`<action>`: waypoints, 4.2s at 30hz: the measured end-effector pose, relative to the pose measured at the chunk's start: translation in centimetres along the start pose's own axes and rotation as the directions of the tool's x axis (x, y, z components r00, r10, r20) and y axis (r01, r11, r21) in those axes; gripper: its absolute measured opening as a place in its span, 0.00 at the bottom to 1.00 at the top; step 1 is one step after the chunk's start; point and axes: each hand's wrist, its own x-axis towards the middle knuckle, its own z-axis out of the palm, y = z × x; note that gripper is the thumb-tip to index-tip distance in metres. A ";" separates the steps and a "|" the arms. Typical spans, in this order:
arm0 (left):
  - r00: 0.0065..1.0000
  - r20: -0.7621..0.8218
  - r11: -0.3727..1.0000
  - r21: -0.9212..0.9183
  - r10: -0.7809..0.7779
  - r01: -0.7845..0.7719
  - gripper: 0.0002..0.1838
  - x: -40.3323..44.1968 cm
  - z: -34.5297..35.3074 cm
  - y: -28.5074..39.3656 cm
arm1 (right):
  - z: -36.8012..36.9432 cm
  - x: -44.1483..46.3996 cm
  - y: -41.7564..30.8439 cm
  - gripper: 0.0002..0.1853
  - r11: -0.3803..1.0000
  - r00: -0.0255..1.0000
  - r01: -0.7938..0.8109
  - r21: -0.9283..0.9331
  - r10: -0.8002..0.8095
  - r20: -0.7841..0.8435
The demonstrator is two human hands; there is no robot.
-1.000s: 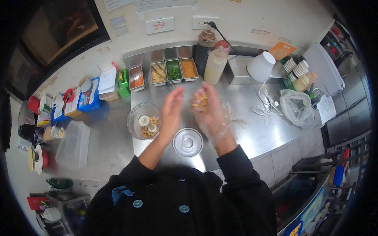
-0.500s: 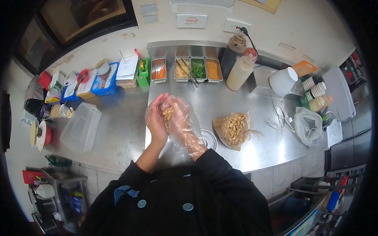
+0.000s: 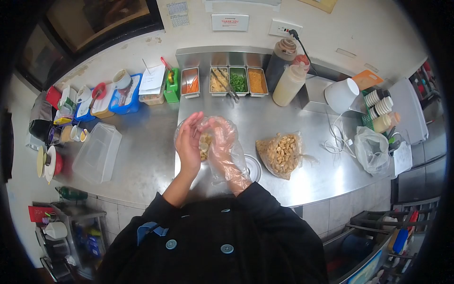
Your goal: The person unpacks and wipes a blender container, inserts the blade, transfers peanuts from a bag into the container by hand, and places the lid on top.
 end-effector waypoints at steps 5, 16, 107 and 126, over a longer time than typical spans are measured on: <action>0.998 -0.007 0.993 0.104 0.063 -0.062 0.19 0.4 -1.2 1.7 | 0.5 -0.4 -1.4 0.13 0.977 0.996 0.042 -0.208 -0.025 0.084; 0.912 0.385 0.338 0.847 0.139 -0.409 0.18 1.4 -4.3 3.6 | -1.7 -0.9 -4.4 0.12 0.107 0.694 0.708 -0.698 -0.292 0.658; 0.852 0.457 0.867 0.498 -0.257 -0.005 0.22 -3.4 10.7 -6.4 | -18.9 0.1 -13.5 0.11 0.832 0.824 -0.555 -0.025 0.545 -0.155; 0.906 0.199 0.895 -0.179 -0.374 0.409 0.22 -3.7 12.1 -4.6 | -12.2 -0.9 -11.7 0.09 0.676 0.875 -0.292 0.676 0.475 -0.098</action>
